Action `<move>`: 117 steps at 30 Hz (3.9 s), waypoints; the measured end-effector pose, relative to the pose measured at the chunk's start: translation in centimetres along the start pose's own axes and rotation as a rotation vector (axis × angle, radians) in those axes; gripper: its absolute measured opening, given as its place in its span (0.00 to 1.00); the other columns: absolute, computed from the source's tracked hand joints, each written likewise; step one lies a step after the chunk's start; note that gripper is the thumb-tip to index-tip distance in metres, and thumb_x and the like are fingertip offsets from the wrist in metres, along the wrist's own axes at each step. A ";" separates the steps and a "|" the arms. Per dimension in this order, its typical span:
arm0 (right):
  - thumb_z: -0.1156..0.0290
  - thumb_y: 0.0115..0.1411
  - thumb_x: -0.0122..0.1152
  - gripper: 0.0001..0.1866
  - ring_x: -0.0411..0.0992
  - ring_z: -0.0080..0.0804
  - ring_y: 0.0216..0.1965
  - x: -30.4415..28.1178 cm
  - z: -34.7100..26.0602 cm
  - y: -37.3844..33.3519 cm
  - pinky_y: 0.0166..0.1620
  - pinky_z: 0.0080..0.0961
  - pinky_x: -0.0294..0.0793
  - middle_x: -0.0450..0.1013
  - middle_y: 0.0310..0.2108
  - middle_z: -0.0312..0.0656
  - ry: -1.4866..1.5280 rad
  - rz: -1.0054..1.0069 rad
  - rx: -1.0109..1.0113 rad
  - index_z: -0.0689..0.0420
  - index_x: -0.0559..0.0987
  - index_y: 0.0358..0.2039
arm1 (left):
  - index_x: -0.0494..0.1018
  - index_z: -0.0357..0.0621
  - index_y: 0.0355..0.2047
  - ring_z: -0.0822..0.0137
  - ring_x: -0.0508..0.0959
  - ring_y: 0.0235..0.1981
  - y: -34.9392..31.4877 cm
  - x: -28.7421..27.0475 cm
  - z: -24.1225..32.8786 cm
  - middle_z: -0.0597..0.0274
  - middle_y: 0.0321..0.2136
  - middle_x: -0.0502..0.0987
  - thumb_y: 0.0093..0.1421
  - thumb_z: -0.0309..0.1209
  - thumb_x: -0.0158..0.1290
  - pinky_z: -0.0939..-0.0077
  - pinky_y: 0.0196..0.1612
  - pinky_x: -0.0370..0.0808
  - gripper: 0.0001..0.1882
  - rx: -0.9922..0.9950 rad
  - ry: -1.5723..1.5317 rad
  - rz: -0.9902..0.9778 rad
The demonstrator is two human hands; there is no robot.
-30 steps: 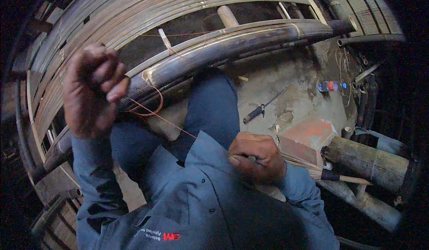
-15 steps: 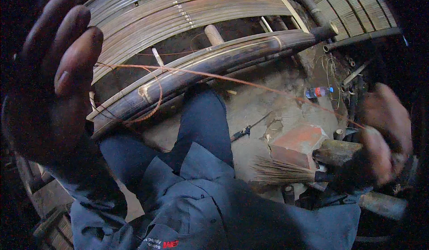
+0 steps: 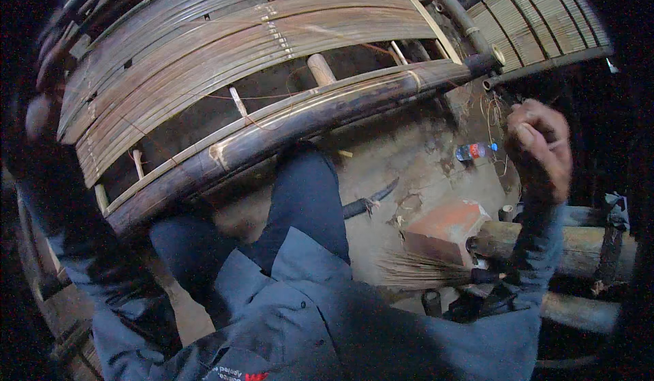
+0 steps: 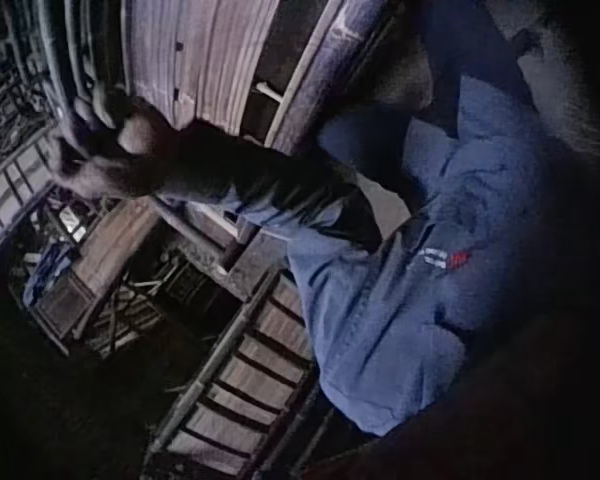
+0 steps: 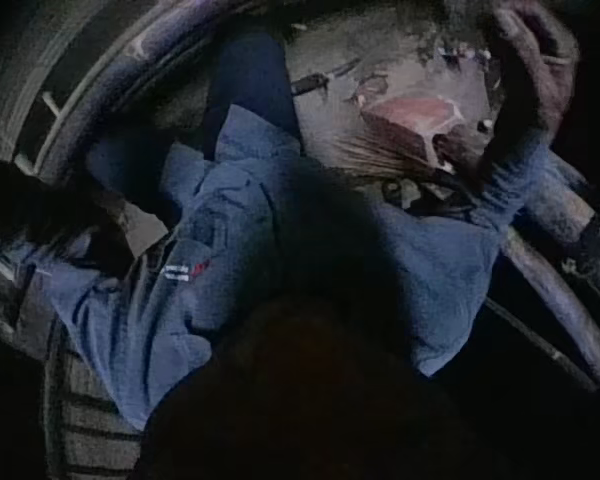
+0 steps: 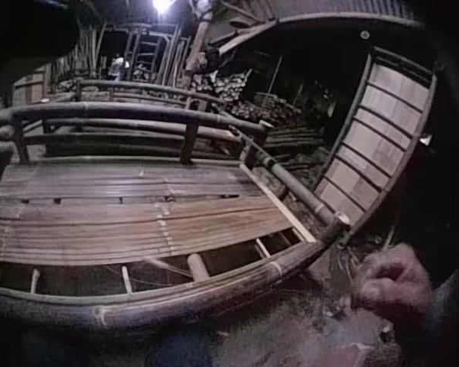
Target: The person weaves a bamboo bed by passing a string through the bamboo slats and tying it to the frame by hand.
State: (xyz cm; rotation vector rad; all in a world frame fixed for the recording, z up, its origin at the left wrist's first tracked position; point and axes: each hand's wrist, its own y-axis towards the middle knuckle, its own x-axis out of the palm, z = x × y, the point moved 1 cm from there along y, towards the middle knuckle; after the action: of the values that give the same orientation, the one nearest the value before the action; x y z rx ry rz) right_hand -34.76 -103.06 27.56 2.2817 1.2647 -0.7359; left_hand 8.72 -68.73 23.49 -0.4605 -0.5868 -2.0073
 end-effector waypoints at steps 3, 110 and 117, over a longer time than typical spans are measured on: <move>0.62 0.60 0.66 0.12 0.66 0.17 0.31 -7.3 14.4 -5.9 0.36 0.19 0.64 0.71 0.29 0.30 0.100 0.137 0.355 0.58 0.78 0.30 | 0.65 0.40 0.41 0.69 0.60 0.26 -1.5 -4.5 -1.2 0.62 0.25 0.62 0.68 0.30 0.45 0.72 0.29 0.59 0.06 -0.077 -0.039 0.156; 0.75 0.52 0.61 0.03 0.70 0.26 0.26 8.2 16.0 -4.3 0.33 0.25 0.71 0.71 0.23 0.40 -0.506 0.623 -0.021 0.59 0.77 0.26 | 0.53 0.46 0.13 0.76 0.56 0.17 -22.0 12.0 -6.9 0.67 0.14 0.61 0.56 0.25 0.51 0.76 0.20 0.54 0.20 -0.486 -0.013 -0.097; 0.73 0.47 0.63 0.06 0.70 0.36 0.25 21.0 23.5 -11.6 0.32 0.33 0.70 0.69 0.22 0.43 -0.299 0.340 0.198 0.60 0.75 0.23 | 0.60 0.48 0.18 0.75 0.62 0.15 -23.9 2.3 -11.5 0.67 0.15 0.62 0.60 0.29 0.47 0.77 0.18 0.64 0.14 -0.631 0.250 0.130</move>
State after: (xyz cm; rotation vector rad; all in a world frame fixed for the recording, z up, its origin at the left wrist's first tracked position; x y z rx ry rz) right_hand -41.09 -97.93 -5.05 2.3434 0.6738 -1.0615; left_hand -14.33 -66.79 10.25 -0.5884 0.2422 -2.0561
